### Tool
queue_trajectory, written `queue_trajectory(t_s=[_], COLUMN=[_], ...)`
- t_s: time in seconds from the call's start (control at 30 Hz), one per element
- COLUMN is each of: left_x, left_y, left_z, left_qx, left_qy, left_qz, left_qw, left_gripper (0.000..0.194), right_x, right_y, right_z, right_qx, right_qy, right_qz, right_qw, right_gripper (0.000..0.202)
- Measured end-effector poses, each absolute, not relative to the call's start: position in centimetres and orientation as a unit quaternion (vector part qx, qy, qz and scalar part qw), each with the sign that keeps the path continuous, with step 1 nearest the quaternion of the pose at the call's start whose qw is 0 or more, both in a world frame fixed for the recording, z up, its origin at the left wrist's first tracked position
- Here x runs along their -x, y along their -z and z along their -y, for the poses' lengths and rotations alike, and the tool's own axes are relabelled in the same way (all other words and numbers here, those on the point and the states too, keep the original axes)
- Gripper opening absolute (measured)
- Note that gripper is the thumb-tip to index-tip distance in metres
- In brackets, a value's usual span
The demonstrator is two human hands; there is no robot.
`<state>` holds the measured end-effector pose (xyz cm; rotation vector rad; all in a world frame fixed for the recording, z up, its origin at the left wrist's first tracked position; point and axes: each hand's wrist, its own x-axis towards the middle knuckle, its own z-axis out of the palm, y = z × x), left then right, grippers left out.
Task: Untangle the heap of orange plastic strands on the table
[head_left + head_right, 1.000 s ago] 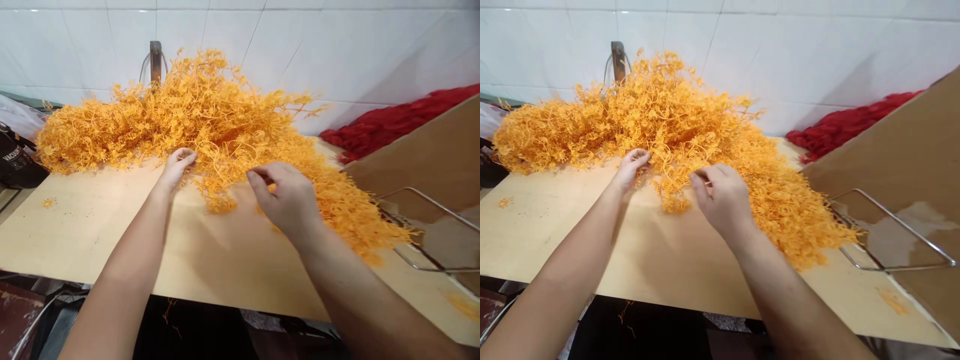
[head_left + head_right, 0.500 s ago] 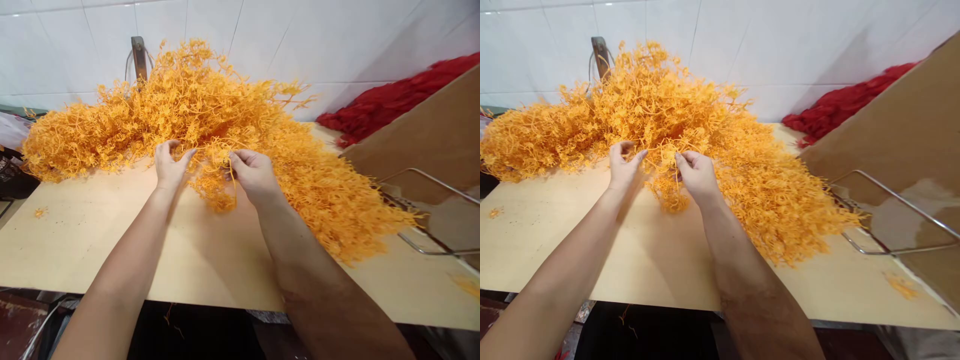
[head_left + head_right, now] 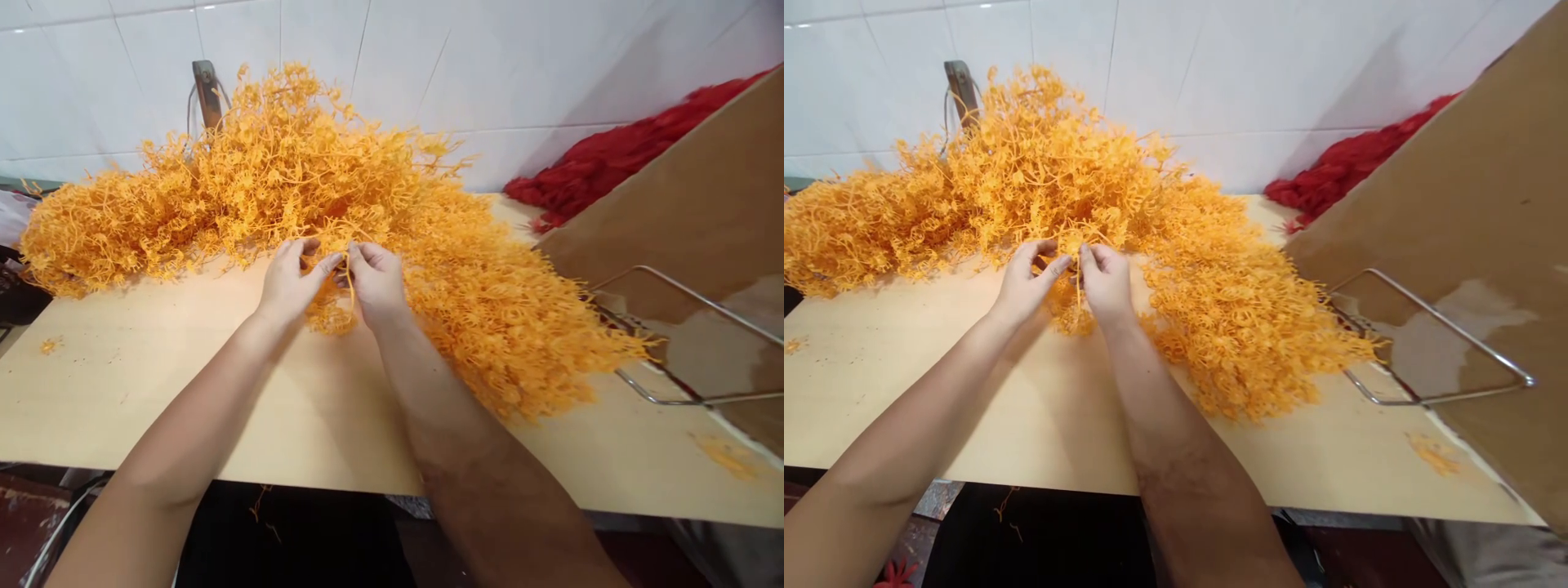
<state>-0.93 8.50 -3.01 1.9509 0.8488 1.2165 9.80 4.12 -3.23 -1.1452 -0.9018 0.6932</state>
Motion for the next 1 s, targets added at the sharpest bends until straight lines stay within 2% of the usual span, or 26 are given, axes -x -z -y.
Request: queue_trajectory(t_s=[0.13,0.23,0.37,0.5,0.63,0.73,0.8,0.87,1.0], left_x=[0.8,1.0,1.5,2.0,2.4,2.2,1.9,1.6,1.0], left_y=[2.7,2.4,2.2,2.2,2.6,2.8,2.9,3.0,2.4], left_z=[-9.1,-9.2,-9.7,-10.4,-10.7,-10.4,-10.2,-10.0,-9.4], left_qx=[-0.711,-0.685,-0.681,-0.723,-0.789,-0.786,-0.754,-0.717,-0.633], left_qy=[-0.456,-0.441,-0.432,-0.417,-0.425,-0.46,-0.494,-0.497,-0.377], left_qz=[-0.309,-0.275,-0.278,-0.276,-0.288,-0.32,-0.352,-0.388,-0.445], left_qw=[0.437,0.51,0.522,0.477,0.337,0.26,0.251,0.297,0.509], left_gripper=[0.033,0.03,0.028,0.028,0.024,0.021,0.015,0.017,0.029], right_x=[-9.4,-9.5,-9.5,-9.3,-9.4,-9.4,-9.4,-9.3,-9.5], right_y=[3.5,3.5,3.2,3.0,3.0,3.2,3.5,3.8,4.4], right_z=[-4.2,-4.2,-4.0,-3.6,-3.3,-3.3,-3.5,-3.7,-3.9], right_qx=[0.505,0.504,0.484,0.435,0.386,0.392,0.419,0.443,0.454], right_qy=[-0.31,-0.326,-0.384,-0.464,-0.523,-0.525,-0.491,-0.438,-0.368], right_qz=[0.436,0.445,0.434,0.398,0.382,0.401,0.423,0.45,0.51], right_qw=[0.677,0.664,0.656,0.661,0.657,0.64,0.636,0.64,0.631], right_gripper=[0.04,0.042,0.038,0.029,0.04,0.042,0.04,0.041,0.047])
